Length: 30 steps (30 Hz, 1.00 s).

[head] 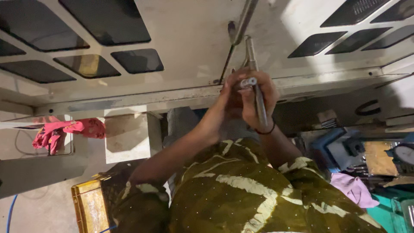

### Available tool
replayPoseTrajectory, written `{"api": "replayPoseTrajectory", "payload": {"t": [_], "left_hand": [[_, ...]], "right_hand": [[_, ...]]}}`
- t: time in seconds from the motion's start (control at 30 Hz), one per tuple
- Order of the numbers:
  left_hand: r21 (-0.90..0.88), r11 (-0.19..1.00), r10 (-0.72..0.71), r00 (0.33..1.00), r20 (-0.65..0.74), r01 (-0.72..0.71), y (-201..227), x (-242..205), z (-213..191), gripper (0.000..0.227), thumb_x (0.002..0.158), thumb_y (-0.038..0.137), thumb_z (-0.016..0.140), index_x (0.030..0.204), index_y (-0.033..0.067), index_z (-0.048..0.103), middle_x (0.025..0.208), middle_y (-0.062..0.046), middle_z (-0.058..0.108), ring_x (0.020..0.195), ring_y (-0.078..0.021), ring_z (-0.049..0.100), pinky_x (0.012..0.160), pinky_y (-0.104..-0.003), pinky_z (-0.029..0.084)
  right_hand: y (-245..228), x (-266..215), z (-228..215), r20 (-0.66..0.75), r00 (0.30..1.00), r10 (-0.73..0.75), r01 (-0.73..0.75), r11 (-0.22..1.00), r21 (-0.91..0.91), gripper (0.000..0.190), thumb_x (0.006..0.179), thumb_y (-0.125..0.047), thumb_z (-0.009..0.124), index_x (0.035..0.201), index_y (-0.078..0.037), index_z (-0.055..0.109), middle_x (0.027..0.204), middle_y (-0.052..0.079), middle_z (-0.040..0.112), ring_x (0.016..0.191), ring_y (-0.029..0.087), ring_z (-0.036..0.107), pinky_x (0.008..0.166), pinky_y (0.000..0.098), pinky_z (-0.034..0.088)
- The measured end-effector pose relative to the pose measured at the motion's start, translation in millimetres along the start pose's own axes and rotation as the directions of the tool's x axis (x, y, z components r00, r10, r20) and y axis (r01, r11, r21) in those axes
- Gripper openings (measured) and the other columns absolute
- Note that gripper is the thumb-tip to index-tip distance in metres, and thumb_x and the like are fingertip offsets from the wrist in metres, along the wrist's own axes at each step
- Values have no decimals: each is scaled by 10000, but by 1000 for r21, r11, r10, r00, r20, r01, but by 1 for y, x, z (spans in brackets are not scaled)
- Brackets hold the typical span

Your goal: The person uses a wrench to loosen and remove bolts from a machine, then places the bolts into a bench vise and tightens them. The person handles the bolts and wrench throughout the process.

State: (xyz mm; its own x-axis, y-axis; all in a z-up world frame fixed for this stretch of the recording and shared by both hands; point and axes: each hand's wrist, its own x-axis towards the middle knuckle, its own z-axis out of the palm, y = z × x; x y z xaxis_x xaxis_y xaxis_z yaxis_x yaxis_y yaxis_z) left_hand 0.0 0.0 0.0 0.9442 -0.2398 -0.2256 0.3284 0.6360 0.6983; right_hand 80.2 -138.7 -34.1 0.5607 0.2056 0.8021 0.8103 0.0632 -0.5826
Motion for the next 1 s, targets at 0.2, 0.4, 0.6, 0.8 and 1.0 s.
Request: {"api": "replayPoseTrajectory", "payload": {"t": [0.2, 0.4, 0.6, 0.8, 1.0], "left_hand": [[709, 656, 338, 941, 34, -261, 25, -15, -32, 404, 1097, 433, 564, 947, 72, 666, 860, -96, 646, 821, -178, 590, 782, -347, 495], [771, -198, 784, 375, 496, -605, 58, -53, 6, 446, 824, 120, 875, 1224, 98, 680, 1219, -70, 670, 1174, -273, 602, 1022, -414, 480], [738, -137, 799, 367, 477, -661, 58, -46, 24, 433, 806, 123, 925, 1171, 166, 697, 1156, -14, 690, 1206, -255, 619, 1044, -392, 511], [657, -91, 793, 344, 502, -749, 53, -36, 15, 427, 810, 26, 906, 1172, 108, 695, 1140, 1, 734, 1149, -204, 693, 1004, -381, 507], [650, -160, 779, 309, 545, -743, 53, -39, 13, 401, 798, 42, 918, 1140, 145, 735, 1206, -31, 690, 1205, -224, 635, 1062, -413, 498]], "right_hand": [[-34, 23, 11, 70, 997, -30, 21, 991, 134, 216, 1153, -218, 549, 1291, -54, 523, 1122, 111, 660, 915, 173, 678, 798, 311, 565], [-27, 10, 9, 80, 996, -45, 38, 995, 88, 221, 1153, -210, 556, 1260, -18, 532, 1094, 89, 631, 931, 158, 644, 785, 288, 537], [-20, -6, 6, 103, 994, -34, 25, 996, 89, 315, 1111, -306, 557, 1267, -33, 547, 1165, 108, 639, 989, 168, 629, 833, 290, 515], [-23, 7, 6, 129, 984, -125, 127, 992, -14, 267, 1112, -235, 584, 1270, -21, 559, 1178, 171, 658, 1040, 281, 676, 880, 361, 536], [-36, 32, 14, 150, 945, -290, 278, 956, 95, 217, 1077, -169, 603, 1222, -22, 535, 1195, 219, 645, 1015, 320, 676, 895, 416, 569]]}}
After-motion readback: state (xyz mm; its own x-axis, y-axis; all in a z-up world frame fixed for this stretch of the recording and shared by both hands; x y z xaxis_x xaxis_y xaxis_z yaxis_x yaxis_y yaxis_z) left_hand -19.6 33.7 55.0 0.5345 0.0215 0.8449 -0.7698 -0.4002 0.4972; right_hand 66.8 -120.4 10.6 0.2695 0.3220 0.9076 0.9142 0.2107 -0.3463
